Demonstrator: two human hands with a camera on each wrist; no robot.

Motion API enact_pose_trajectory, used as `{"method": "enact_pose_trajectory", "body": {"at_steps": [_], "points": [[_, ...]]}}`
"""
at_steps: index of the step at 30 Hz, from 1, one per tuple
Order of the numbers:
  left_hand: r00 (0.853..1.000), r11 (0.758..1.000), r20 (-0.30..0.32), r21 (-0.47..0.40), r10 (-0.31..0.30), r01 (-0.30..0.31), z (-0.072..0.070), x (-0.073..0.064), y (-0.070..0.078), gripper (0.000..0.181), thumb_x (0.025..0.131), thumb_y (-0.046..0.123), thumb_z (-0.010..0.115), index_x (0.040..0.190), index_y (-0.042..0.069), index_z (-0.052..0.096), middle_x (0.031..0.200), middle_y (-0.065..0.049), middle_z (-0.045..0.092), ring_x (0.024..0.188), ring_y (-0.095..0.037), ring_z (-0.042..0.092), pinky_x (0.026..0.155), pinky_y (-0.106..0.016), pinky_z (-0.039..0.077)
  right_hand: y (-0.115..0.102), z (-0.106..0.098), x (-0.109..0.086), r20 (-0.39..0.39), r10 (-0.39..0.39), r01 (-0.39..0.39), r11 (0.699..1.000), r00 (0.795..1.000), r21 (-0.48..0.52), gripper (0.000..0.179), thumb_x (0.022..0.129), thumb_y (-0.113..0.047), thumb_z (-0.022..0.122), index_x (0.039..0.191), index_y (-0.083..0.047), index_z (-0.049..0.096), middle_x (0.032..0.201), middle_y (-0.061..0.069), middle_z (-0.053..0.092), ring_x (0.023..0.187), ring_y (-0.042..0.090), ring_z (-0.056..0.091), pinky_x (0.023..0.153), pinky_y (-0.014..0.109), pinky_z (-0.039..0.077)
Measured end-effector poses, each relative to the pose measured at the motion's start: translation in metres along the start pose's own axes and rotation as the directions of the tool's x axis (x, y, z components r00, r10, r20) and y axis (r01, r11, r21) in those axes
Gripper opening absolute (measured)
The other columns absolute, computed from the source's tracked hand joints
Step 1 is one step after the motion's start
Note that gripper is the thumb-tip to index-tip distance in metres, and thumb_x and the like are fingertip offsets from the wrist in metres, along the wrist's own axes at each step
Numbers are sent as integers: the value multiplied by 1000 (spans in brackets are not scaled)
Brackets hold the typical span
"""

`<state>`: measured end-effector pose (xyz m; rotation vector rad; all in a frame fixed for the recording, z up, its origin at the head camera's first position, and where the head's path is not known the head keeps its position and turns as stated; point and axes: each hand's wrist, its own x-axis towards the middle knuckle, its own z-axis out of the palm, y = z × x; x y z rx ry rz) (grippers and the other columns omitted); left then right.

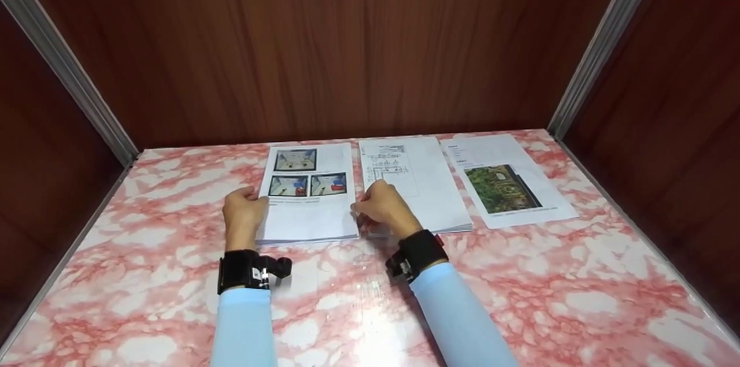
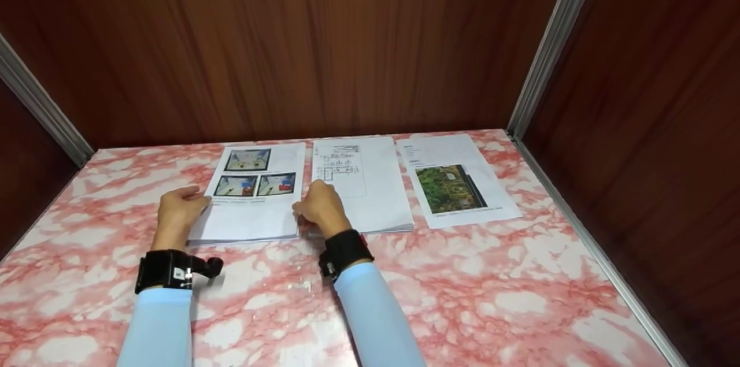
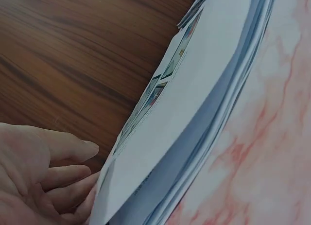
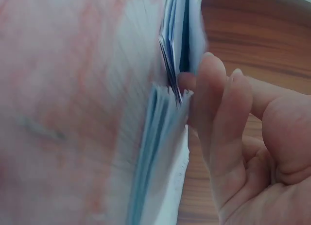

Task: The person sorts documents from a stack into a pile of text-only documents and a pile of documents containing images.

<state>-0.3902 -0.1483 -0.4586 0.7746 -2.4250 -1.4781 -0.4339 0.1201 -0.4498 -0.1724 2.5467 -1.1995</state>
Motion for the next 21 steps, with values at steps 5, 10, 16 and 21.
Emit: {"method": "enact_pose_trajectory", "body": {"at_steps": [5, 10, 16, 21], "points": [[1000, 1000, -15, 20, 7, -7, -1, 0, -1, 43, 83, 19, 58, 125, 7, 57, 118, -13, 64, 111, -26, 58, 96, -35, 42, 0, -4, -2, 24, -6, 6, 1000, 1000, 8, 18, 79, -21, 70, 80, -4, 67, 60, 9, 68, 46, 16, 62, 45, 26, 51], [1000, 999, -19, 41, 20, -19, -1, 0, -2, 42, 81, 19, 57, 121, 6, 59, 115, -15, 64, 107, -26, 59, 92, -35, 43, 1, -7, -4, 49, -32, 32, 999, 998, -4, 17, 79, -20, 68, 81, -3, 68, 60, 9, 68, 46, 15, 62, 46, 26, 52], [999, 999, -14, 28, 33, -33, 0, -2, -4, 42, 78, 16, 60, 119, 4, 59, 112, -16, 64, 102, -27, 58, 90, -35, 43, 1, -8, -6, 77, -33, 33, 999, 996, 2, 14, 79, -19, 68, 80, -5, 67, 62, 10, 68, 48, 16, 63, 47, 26, 52], [999, 998, 4, 45, 41, -41, 2, -2, -4, 49, 71, 3, 59, 119, 2, 58, 115, -17, 63, 103, -27, 56, 88, -34, 42, 3, -8, -5, 83, -34, 34, 999, 996, 2, 13, 77, -18, 70, 78, -6, 66, 67, 12, 69, 51, 18, 64, 50, 28, 53]]}}
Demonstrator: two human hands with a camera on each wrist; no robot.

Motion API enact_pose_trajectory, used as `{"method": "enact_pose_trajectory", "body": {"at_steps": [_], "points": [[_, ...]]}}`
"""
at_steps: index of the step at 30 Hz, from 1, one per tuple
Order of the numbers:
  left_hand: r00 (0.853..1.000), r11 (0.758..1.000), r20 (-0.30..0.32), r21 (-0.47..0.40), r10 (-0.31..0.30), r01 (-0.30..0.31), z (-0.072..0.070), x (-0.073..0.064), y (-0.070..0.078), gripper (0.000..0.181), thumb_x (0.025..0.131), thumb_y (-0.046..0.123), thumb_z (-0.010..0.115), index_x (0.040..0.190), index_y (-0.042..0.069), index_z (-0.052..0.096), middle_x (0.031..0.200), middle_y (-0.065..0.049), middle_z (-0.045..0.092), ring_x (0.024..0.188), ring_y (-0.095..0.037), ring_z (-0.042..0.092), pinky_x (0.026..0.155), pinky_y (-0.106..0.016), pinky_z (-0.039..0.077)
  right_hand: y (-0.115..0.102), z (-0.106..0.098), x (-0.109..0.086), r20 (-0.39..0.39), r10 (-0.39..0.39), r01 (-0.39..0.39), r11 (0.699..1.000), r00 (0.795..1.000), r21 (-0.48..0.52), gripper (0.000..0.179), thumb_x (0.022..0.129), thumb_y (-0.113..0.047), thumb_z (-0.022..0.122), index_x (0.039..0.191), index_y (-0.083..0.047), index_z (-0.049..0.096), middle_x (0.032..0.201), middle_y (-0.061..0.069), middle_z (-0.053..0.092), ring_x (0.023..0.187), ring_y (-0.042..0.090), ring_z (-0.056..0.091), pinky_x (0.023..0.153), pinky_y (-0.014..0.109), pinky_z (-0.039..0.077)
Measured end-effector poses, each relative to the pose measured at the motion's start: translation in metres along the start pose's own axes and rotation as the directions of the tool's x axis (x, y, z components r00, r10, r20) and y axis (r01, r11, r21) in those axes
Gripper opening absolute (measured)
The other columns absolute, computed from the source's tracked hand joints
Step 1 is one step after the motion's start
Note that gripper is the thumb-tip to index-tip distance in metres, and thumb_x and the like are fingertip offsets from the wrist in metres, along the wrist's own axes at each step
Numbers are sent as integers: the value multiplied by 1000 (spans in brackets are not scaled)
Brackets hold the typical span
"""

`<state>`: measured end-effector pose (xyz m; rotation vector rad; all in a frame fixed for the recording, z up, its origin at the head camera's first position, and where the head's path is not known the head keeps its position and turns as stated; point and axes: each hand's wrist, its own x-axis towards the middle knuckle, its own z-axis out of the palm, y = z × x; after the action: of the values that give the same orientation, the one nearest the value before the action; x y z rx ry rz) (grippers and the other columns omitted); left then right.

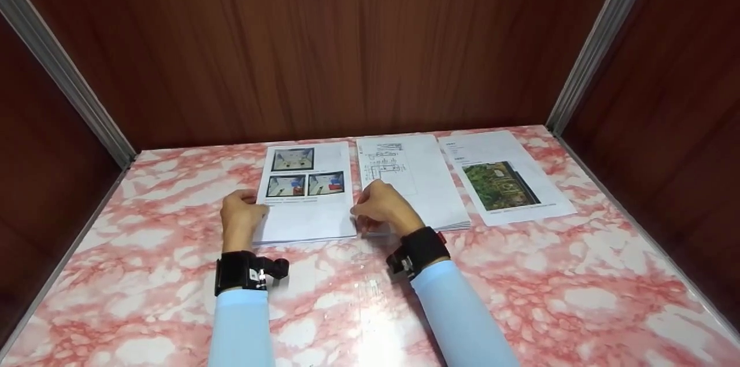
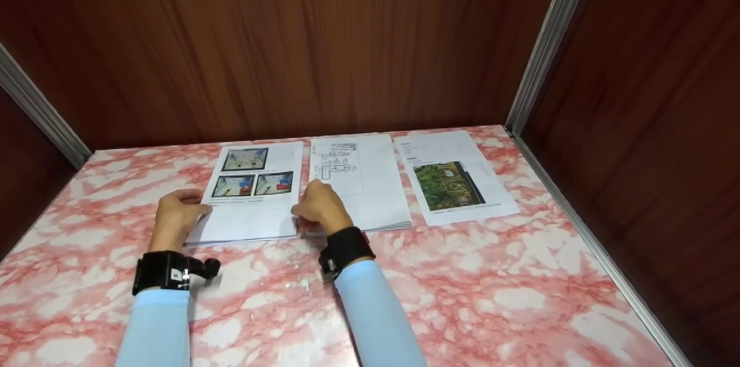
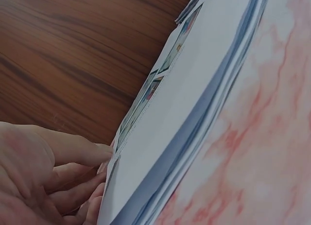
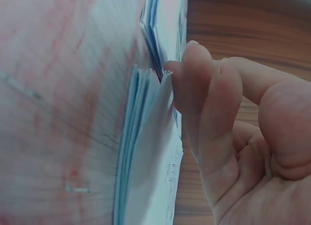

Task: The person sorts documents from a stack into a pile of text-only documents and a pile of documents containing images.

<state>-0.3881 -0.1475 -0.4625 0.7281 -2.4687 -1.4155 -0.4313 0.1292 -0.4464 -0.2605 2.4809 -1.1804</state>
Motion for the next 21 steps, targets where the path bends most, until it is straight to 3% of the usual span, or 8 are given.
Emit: {"method": "enact_pose_trajectory", "body": {"at_steps": [5, 11, 15, 18, 21], "points": [[1000, 999, 18, 36, 2, -2, 4, -1, 1, 58, 64, -4, 57, 122, 4, 58, 118, -15, 62, 105, -27, 54, 87, -34, 42, 2, -4, -1, 21, 15, -15, 1000, 1000, 5, 15, 78, -20, 70, 82, -7, 66, 69, 11, 70, 54, 18, 64, 50, 27, 53], [1000, 999, 23, 31, 8, -8, 8, -1, 4, 52, 69, 0, 58, 121, 3, 58, 119, -16, 61, 106, -28, 54, 90, -36, 41, 3, -12, -5, 24, 2, -3, 1000, 1000, 29, 19, 79, -22, 68, 87, -6, 65, 68, 12, 69, 50, 17, 63, 47, 26, 52], [1000, 1000, 23, 24, 2, -2, 5, -4, 11, 48, 76, 7, 59, 123, 3, 55, 123, -17, 57, 111, -30, 52, 95, -40, 40, 4, -28, -10, 44, -22, 19, 998, 999, 51, 23, 80, -23, 67, 93, -5, 63, 74, 13, 71, 56, 20, 67, 53, 30, 55], [997, 998, -44, -22, 59, -60, 9, -11, 33, 43, 80, 12, 59, 122, 6, 57, 125, -15, 56, 115, -31, 51, 98, -42, 40, 7, -55, -21, 78, -53, 49, 998, 996, 49, 29, 82, -25, 66, 103, -5, 62, 87, 14, 71, 70, 25, 69, 61, 34, 56], [970, 970, -131, -108, 203, -218, 27, -29, 73, 34, 82, 11, 61, 116, 8, 60, 121, -13, 59, 114, -29, 52, 96, -42, 41, 16, -96, -41, 67, -90, 90, 996, 994, -3, 37, 85, -29, 63, 113, -6, 58, 99, 17, 68, 83, 30, 68, 71, 38, 56]]}}
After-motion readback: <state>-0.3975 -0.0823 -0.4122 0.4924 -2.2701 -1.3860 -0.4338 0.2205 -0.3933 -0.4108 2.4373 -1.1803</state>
